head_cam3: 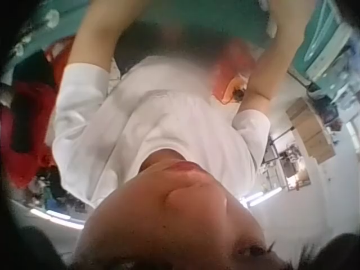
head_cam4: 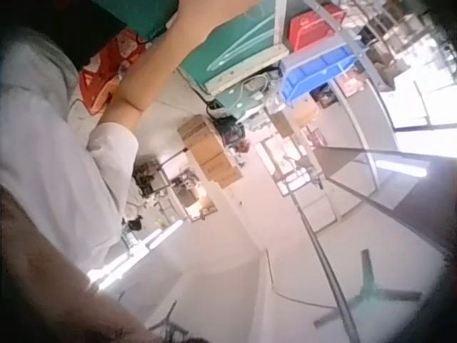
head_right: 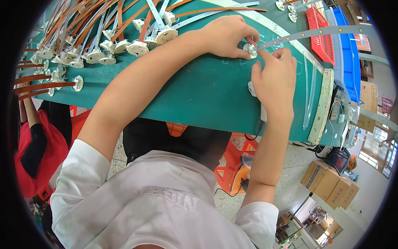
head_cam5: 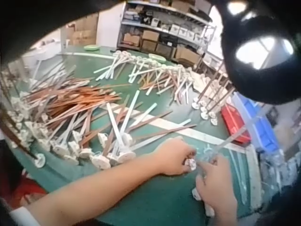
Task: Assembling small plastic and wooden components using a hot glue gun at a workstation.
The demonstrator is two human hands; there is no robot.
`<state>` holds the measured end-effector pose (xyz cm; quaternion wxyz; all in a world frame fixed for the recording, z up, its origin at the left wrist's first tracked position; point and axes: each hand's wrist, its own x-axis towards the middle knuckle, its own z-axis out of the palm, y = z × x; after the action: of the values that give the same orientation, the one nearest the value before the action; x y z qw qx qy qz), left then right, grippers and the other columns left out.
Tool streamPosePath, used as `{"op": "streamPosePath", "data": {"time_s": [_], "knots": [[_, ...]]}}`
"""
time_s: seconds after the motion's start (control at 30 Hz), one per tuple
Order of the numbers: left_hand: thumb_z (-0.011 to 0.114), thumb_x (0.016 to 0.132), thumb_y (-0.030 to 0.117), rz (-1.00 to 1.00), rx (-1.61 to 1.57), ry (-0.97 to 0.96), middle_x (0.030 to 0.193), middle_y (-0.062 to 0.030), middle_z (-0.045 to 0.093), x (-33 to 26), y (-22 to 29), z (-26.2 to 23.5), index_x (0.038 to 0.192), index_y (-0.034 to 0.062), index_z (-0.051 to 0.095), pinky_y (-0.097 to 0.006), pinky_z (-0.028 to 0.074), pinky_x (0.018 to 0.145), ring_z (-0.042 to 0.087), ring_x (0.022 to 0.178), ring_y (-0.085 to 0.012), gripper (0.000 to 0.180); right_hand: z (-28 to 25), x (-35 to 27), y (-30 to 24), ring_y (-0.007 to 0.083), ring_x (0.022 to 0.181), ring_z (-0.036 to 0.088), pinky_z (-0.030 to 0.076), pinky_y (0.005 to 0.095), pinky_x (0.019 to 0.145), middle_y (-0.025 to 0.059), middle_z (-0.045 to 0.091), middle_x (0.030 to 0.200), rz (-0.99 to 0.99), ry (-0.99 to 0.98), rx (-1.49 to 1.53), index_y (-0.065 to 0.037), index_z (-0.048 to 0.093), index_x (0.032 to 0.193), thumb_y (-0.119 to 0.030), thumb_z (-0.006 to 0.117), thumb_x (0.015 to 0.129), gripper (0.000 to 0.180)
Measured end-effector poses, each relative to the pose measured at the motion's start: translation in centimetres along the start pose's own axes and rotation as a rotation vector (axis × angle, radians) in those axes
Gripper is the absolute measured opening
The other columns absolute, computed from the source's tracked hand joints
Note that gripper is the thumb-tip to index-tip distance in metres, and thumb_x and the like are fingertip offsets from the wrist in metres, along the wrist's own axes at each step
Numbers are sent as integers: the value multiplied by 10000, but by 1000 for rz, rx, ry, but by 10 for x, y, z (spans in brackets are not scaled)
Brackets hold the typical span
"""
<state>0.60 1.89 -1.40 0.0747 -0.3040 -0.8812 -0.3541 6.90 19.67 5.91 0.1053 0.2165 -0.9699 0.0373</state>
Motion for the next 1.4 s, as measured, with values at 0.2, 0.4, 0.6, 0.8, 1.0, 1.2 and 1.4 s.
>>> {"op": "streamPosePath", "data": {"time_s": [0.2, 0.4, 0.6, 0.8, 1.0, 1.2, 1.4], "knots": [[837, 742, 338, -11, 19, 4, 1035, 32, 759, 1, -1, 0, 1061, 149, 706, -379, 530, 871, 661, 999, -229, 393, -9, -2, 3, 323, 964, 557, 483, 438, 836, 150, 545, 1023, -86, -78, -24, -94, 737, 1071, -100, 703, 789, 284], [836, 743, 348, -30, 10, 17, 1035, 41, 761, 0, -1, 1, 1055, 151, 706, -375, 529, 878, 660, 1014, -224, 391, -24, -39, 19, 292, 922, 614, 507, 417, 815, 170, 588, 1125, 151, 62, 63, -27, 700, 1107, -82, 717, 764, 348], [836, 740, 346, -21, 2, 11, 1027, 44, 762, 2, 2, 0, 1048, 155, 709, -373, 529, 875, 661, 1013, -220, 383, -3, -90, 21, 333, 1013, 638, 518, 418, 897, 192, 615, 1176, 354, -78, -21, 24, 584, 1277, -154, 756, 776, 559], [832, 739, 330, -43, -13, 47, 1005, 43, 757, -4, -1, 1, 1039, 150, 702, -376, 502, 913, 611, 1035, -229, 373, 16, -76, 47, 335, 881, 666, 534, 414, 777, 175, 670, 1050, 296, 68, 36, 47, 657, 1129, -62, 672, 725, 418], [832, 740, 320, -32, -53, 6, 998, 60, 759, -1, 1, -3, 1040, 151, 695, -380, 498, 910, 611, 1041, -230, 371, 4, -97, 42, 186, 607, 599, 510, 342, 528, 232, 671, 1032, 660, 232, 1678, 81, 588, 1208, -77, 551, 824, 417], [839, 739, 330, -45, -46, 7, 999, 60, 760, -2, 0, -1, 1038, 153, 695, -382, 499, 911, 614, 1046, -227, 376, 15, -90, 16, 146, 501, 556, 484, 297, 457, 204, 703, 943, 637, 208, 1268, 66, 617, 1127, -19, 654, 878, 266], [844, 739, 332, -36, -57, 19, 991, 45, 761, -1, 0, 0, 1030, 147, 699, -384, 515, 896, 631, 1049, -230, 374, 17, -83, 8, 152, 525, 603, 520, 299, 475, 204, 707, 941, 562, 118, 1220, 72, 637, 1111, -38, 655, 898, 240]]}}
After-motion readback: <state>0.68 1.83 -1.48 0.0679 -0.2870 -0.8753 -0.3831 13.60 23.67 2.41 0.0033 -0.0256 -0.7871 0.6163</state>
